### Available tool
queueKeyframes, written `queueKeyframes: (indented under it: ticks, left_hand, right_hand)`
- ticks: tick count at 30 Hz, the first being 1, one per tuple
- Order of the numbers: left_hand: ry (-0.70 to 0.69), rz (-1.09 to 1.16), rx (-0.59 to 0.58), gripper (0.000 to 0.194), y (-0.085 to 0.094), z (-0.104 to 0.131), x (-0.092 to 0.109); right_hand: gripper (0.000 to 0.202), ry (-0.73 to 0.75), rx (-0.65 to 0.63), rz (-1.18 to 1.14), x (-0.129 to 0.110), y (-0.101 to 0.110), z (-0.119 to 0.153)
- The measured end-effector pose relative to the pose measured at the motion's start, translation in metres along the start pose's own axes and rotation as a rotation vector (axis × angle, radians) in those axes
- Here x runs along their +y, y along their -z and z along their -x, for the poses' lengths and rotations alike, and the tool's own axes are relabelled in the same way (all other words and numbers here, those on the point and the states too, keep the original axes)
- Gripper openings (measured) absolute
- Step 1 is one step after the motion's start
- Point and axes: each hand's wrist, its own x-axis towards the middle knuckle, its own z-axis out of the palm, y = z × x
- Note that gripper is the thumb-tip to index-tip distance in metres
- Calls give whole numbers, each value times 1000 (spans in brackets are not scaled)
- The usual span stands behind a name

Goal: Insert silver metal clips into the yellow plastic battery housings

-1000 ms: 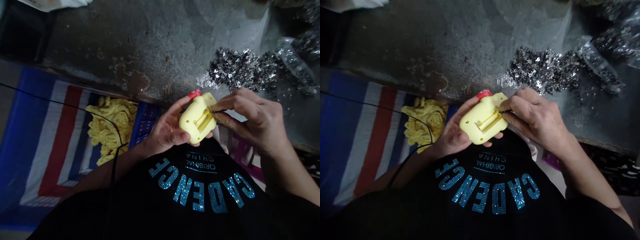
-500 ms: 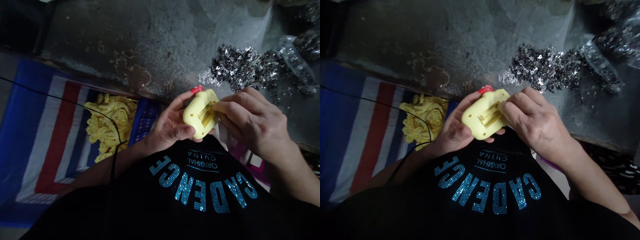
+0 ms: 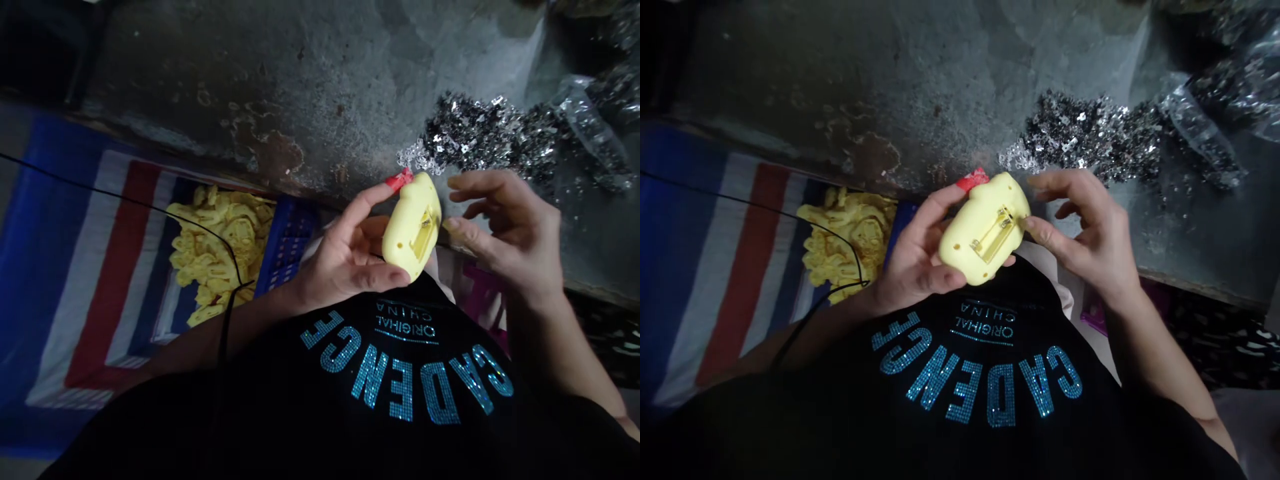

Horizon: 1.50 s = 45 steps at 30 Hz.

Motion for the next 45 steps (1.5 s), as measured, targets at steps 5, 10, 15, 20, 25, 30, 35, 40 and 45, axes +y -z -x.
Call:
queueKeyframes:
  ticks: [5,10,15,20,25,30,35,40,45]
  left_hand:
    - [-45,-226,3,106,-8,2,3]
    - [-118,-363,-3,98,-14,-3,1]
    - [-59,-330,-58,115,-13,-11,-4]
    - [50,-314,-95,95,-16,-18,-1]
    - [-22,-272,-86,81,-5,-26,-3]
    - [-161,-381,94,84,37,-10,-11]
    - [-282,-598,677,72,99,56,-22]
    - [-283,-790,1233,58,162,129,-34]
    - [-44,-1057,1506,58,195,155,-40]
  right_hand:
    - [49,-136,-197,-237,13,0,-13]
    - [55,-104,-193,-241,16,-1,-14]
    - [60,-53,19,-249,24,-11,8]
    - [60,27,135,-204,37,-17,26]
    - [59,63,130,-89,39,-16,12]
    - [54,226,-11,-37,23,-28,-44]
    - [43,272,-371,13,27,-64,-175]
    - [35,182,-317,401,28,-135,-323]
    - [47,188,-285,632,13,-200,-392]
